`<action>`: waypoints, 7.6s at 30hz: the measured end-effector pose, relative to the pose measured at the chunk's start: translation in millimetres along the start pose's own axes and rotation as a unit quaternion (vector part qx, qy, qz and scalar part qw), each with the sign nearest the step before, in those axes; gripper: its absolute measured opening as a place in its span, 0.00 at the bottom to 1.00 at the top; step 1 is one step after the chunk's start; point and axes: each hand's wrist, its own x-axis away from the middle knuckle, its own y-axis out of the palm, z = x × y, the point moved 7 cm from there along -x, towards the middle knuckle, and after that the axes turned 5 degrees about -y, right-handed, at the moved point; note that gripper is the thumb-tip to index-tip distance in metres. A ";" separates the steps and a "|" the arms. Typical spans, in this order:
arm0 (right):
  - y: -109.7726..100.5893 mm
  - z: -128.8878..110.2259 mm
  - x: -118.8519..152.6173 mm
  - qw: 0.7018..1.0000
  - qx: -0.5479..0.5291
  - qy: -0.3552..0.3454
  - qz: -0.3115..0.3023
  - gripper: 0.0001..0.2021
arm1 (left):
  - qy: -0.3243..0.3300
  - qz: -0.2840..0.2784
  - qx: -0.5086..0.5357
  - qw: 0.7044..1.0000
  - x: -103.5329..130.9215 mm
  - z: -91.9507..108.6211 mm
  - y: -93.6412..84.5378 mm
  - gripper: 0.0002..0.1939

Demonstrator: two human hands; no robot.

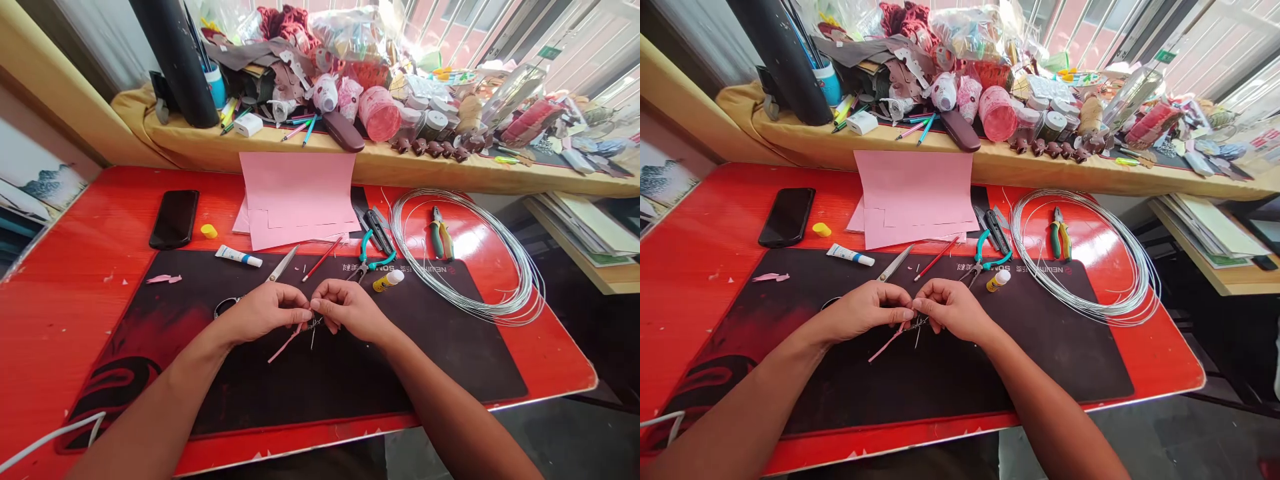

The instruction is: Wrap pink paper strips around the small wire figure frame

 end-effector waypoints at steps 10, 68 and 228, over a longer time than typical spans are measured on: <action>-28.0 8.0 -6.4 0.983 -0.038 -0.085 0.159 0.19 | 0.056 0.103 0.144 0.983 0.2 0.5 -15.7 0.14; -17.7 15.1 0.2 0.980 -0.056 -0.103 0.163 0.15 | 0.108 0.236 -0.002 0.966 -7.0 -11.3 -9.3 0.18; -3.4 -0.2 9.0 0.972 0.021 -0.151 0.178 0.13 | 0.177 0.300 0.177 0.920 1.9 -11.7 -27.0 0.18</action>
